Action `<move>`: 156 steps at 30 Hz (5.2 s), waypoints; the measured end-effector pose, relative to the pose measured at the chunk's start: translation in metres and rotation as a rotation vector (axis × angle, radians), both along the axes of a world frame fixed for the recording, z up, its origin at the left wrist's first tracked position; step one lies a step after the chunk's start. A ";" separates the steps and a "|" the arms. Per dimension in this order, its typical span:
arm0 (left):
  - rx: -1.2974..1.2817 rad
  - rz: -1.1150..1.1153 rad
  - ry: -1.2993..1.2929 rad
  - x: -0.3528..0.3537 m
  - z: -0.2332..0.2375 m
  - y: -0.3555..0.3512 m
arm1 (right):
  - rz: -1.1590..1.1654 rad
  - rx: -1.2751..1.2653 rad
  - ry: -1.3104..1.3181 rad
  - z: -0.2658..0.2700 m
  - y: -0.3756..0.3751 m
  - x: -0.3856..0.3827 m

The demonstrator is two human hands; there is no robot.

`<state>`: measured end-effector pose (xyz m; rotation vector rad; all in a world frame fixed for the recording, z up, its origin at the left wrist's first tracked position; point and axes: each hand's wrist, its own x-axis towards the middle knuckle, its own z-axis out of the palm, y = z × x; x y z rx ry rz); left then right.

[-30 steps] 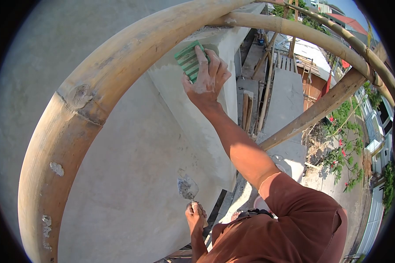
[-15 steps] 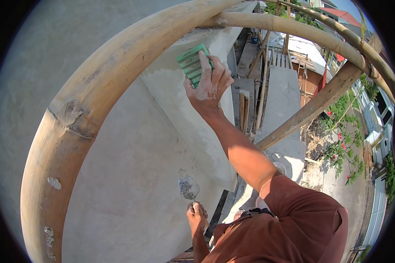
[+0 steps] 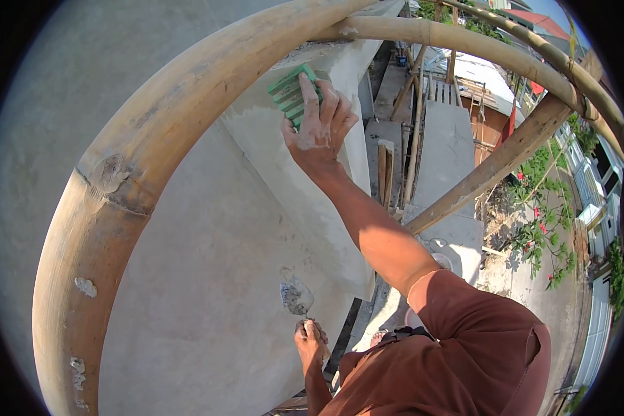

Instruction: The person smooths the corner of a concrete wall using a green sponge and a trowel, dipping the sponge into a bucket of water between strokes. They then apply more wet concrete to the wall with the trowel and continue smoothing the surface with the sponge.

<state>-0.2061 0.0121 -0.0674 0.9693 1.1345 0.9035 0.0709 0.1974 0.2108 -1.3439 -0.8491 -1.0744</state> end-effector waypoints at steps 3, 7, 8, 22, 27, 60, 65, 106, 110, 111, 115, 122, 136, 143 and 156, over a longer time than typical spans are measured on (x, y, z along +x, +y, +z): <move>-0.010 0.004 0.001 0.000 0.000 0.000 | -0.066 -0.059 -0.030 -0.008 0.009 -0.001; 0.010 -0.008 0.001 -0.005 0.000 -0.001 | 0.062 -0.170 -0.022 -0.028 0.002 -0.010; 0.008 -0.012 0.007 -0.006 0.000 -0.001 | 0.103 -0.166 -0.008 -0.028 0.000 -0.010; 0.031 -0.036 0.016 -0.006 -0.001 0.004 | 0.065 -0.125 0.005 -0.022 -0.013 -0.006; 0.009 -0.056 0.011 -0.005 0.001 0.005 | -0.080 0.031 0.011 -0.001 -0.010 0.003; -0.004 -0.074 0.045 0.005 -0.003 0.005 | 1.232 0.045 0.334 0.001 -0.084 0.085; -0.030 -0.088 -0.020 0.011 -0.005 0.004 | 1.030 -0.077 0.151 -0.004 -0.069 0.092; -0.003 -0.071 0.044 0.008 0.003 0.001 | 0.537 0.008 0.236 0.006 -0.050 0.071; -0.025 -0.043 0.028 0.008 0.002 0.001 | 0.475 -0.050 0.289 -0.006 -0.050 0.086; -0.024 -0.041 0.025 0.007 0.001 0.000 | 0.523 0.011 0.237 -0.003 -0.053 0.087; -0.028 -0.037 0.024 0.008 0.001 0.000 | 0.817 -0.030 0.119 0.004 -0.066 0.105; -0.038 -0.035 0.007 0.008 -0.007 0.001 | 1.040 -0.155 0.063 0.008 -0.061 0.120; -0.025 -0.048 0.015 0.012 -0.009 0.003 | 0.714 -0.248 0.050 0.002 -0.062 0.124; -0.030 -0.037 0.012 0.015 -0.004 0.003 | 0.669 -0.252 -0.061 0.016 -0.065 0.126; -0.035 -0.035 -0.004 0.018 -0.001 0.002 | 0.838 -0.195 -0.076 0.018 -0.069 0.104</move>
